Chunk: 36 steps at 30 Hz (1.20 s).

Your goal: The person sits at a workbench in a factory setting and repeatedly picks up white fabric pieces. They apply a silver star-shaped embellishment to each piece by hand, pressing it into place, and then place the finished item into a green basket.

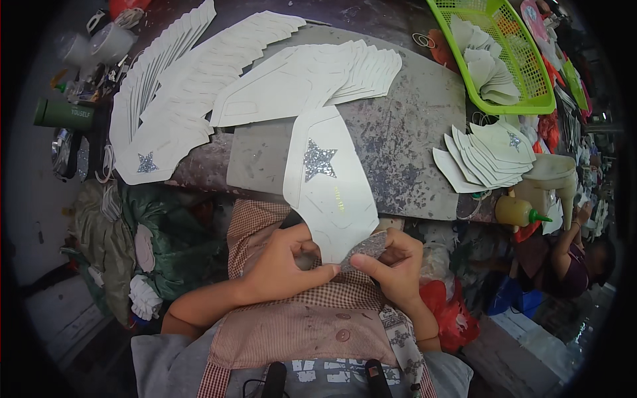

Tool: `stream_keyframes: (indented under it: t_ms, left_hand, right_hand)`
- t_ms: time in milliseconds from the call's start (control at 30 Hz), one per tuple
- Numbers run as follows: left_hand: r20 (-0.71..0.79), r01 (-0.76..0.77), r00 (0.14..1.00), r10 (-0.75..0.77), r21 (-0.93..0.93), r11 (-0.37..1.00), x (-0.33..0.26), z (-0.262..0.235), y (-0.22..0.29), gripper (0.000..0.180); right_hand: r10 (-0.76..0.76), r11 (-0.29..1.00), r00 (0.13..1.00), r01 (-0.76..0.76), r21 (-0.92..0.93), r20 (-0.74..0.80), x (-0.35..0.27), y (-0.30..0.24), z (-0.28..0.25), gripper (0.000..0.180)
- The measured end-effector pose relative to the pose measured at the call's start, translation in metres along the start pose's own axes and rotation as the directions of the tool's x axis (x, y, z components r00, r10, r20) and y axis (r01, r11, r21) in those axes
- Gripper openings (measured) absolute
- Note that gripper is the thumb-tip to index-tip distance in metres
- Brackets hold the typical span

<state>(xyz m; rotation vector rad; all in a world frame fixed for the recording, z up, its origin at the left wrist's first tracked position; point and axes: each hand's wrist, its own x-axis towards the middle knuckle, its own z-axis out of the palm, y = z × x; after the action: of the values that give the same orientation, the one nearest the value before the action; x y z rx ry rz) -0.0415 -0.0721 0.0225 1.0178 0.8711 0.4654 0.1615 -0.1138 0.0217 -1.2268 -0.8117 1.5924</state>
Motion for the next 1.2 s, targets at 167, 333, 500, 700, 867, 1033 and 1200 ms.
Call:
stream_keyframes:
  t_ms: [167,333,500,700,867,1033,1200]
  left_hand:
    - [-0.084,-0.064,0.995,0.045,-0.237,0.969,0.011,0.005,-0.004,0.048]
    - [-0.133,-0.012,0.991,0.002,-0.076,0.997,0.015,0.008,-0.003,0.044]
    - [-0.235,-0.068,0.971,0.037,-0.123,0.99,0.013,0.016,-0.004,0.041]
    - [-0.242,-0.083,0.969,0.053,-0.117,0.99,0.011,0.014,-0.01,0.04]
    - [-0.233,-0.107,0.967,0.099,-0.021,0.994,0.007,0.014,-0.019,0.047]
    - [-0.442,-0.265,0.773,0.456,0.428,0.864,0.015,-0.052,0.014,0.018]
    - [-0.162,-0.233,0.599,0.784,0.902,0.364,0.107,-0.091,0.063,0.029]
  right_hand:
    - [0.013,1.0,1.0,-0.012,-0.012,0.012,-0.006,0.006,0.003,0.012]
    - [0.076,0.993,0.997,-0.075,-0.091,0.01,-0.007,0.008,0.0,0.014]
    - [0.126,0.982,0.991,-0.119,-0.148,0.035,-0.005,0.009,-0.004,0.014]
    - [0.046,0.996,0.998,-0.048,-0.069,-0.031,0.005,0.004,0.002,0.014]
    - [0.043,0.996,0.998,-0.046,-0.076,-0.045,0.007,0.009,0.001,0.011]
    - [0.065,0.995,0.997,-0.061,-0.083,0.046,0.017,-0.008,-0.015,0.012]
    - [0.178,0.973,0.97,-0.148,-0.179,0.165,0.012,-0.033,-0.005,0.015]
